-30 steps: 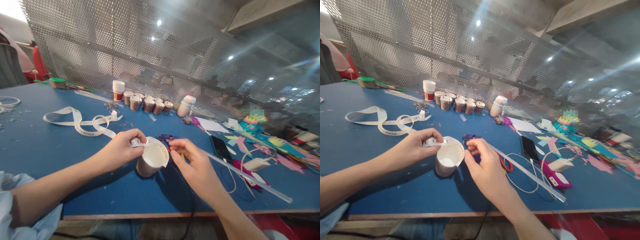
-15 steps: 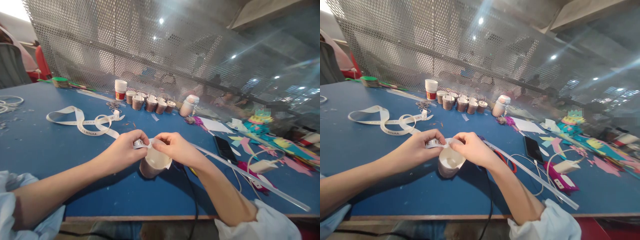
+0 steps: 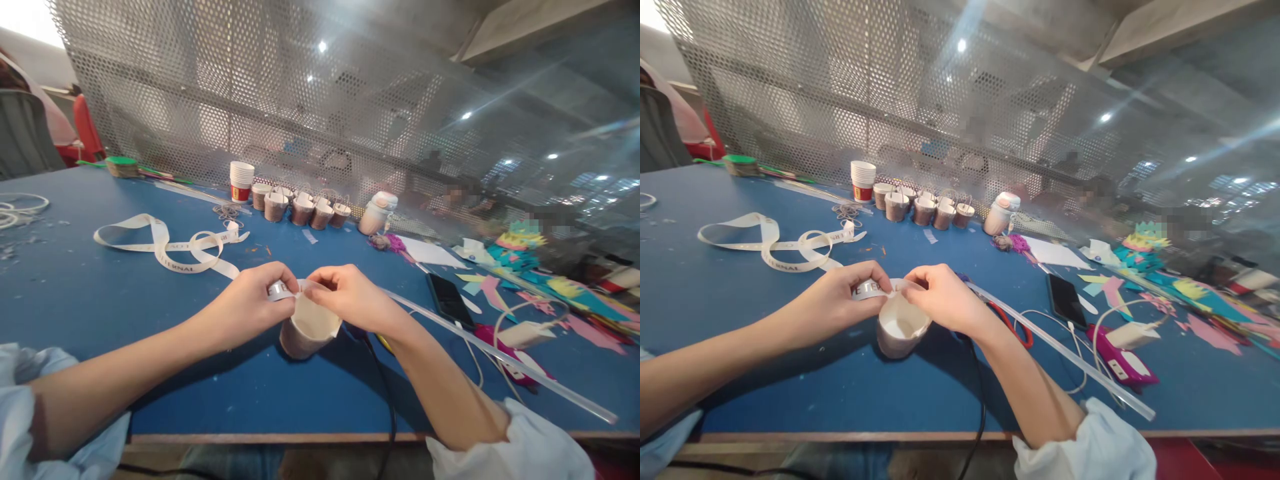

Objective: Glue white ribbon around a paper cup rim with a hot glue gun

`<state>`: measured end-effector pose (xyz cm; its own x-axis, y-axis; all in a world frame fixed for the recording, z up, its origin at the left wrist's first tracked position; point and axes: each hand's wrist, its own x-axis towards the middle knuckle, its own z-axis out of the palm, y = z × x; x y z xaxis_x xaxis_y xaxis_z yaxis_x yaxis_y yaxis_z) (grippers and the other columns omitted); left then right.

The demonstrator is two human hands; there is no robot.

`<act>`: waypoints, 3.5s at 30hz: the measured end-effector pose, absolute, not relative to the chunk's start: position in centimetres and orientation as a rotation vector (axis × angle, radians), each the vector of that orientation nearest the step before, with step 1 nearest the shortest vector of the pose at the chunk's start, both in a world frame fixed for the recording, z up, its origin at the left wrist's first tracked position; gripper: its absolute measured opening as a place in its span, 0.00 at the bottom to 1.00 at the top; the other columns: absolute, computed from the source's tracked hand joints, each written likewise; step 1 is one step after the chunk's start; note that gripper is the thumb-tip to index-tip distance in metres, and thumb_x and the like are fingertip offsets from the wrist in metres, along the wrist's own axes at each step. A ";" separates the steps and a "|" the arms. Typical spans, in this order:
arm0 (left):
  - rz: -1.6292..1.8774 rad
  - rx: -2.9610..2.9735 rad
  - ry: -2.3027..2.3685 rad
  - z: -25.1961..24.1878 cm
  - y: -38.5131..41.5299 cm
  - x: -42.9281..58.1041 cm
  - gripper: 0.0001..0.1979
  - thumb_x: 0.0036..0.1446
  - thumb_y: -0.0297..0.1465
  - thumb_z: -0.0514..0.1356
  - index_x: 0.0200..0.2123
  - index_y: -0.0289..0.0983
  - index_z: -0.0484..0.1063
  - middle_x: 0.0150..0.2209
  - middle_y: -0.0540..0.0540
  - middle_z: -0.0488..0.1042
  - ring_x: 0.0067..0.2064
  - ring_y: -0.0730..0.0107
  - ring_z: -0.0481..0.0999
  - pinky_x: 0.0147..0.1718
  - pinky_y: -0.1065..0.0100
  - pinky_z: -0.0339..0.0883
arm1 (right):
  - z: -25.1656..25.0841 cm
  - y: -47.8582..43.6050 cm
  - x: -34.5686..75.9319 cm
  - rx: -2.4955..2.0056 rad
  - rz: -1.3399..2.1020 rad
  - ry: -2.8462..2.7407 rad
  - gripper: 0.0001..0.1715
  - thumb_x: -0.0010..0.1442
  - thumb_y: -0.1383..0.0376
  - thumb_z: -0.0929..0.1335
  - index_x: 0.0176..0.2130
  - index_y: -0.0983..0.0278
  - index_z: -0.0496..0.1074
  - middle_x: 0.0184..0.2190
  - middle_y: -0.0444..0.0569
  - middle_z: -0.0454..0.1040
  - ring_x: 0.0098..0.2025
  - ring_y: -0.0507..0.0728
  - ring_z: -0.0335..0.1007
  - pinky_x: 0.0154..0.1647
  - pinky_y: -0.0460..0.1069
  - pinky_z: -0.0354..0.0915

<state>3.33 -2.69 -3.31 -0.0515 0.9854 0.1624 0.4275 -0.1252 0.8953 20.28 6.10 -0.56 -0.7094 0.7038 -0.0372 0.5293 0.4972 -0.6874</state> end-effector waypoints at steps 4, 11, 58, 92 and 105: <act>1.154 1.632 1.525 -3.4 -2.7 3.4 0.05 0.47 0.30 0.57 0.31 0.37 0.70 0.23 0.55 0.67 0.26 0.74 0.63 0.24 0.73 0.55 | -0.3 6.0 20.5 -1.045 1.105 -2.494 0.12 0.55 0.65 0.65 0.39 0.64 0.76 0.29 0.41 0.72 0.29 0.50 0.62 0.26 0.43 0.57; 1.160 1.627 1.530 -3.6 -2.5 3.5 0.05 0.47 0.30 0.57 0.31 0.37 0.70 0.23 0.55 0.66 0.25 0.74 0.62 0.23 0.73 0.54 | -0.5 6.1 19.8 -1.008 0.975 -2.559 0.14 0.57 0.59 0.67 0.33 0.67 0.75 0.23 0.40 0.66 0.26 0.49 0.56 0.24 0.44 0.53; 0.992 1.759 1.443 -2.6 -2.5 1.9 0.15 0.52 0.34 0.58 0.43 0.37 0.71 0.37 0.48 0.74 0.37 0.67 0.71 0.35 0.69 0.63 | -2.1 0.1 29.1 -1.174 0.781 -2.180 0.14 0.60 0.54 0.66 0.40 0.59 0.76 0.41 0.50 0.79 0.43 0.60 0.74 0.42 0.52 0.71; 0.963 1.713 1.333 -2.6 -2.1 0.8 0.11 0.53 0.38 0.62 0.35 0.37 0.71 0.38 0.47 0.73 0.41 0.64 0.71 0.40 0.66 0.63 | -6.1 8.4 25.2 -1.258 0.817 -2.165 0.09 0.54 0.63 0.66 0.34 0.65 0.73 0.22 0.44 0.74 0.25 0.56 0.69 0.27 0.48 0.62; 0.943 1.731 1.256 -2.4 -2.0 0.9 0.15 0.55 0.37 0.59 0.44 0.36 0.72 0.43 0.46 0.71 0.42 0.64 0.70 0.40 0.67 0.62 | -1.2 1.9 27.9 -0.922 0.937 -2.076 0.06 0.56 0.63 0.66 0.31 0.63 0.70 0.18 0.40 0.66 0.20 0.50 0.61 0.21 0.45 0.57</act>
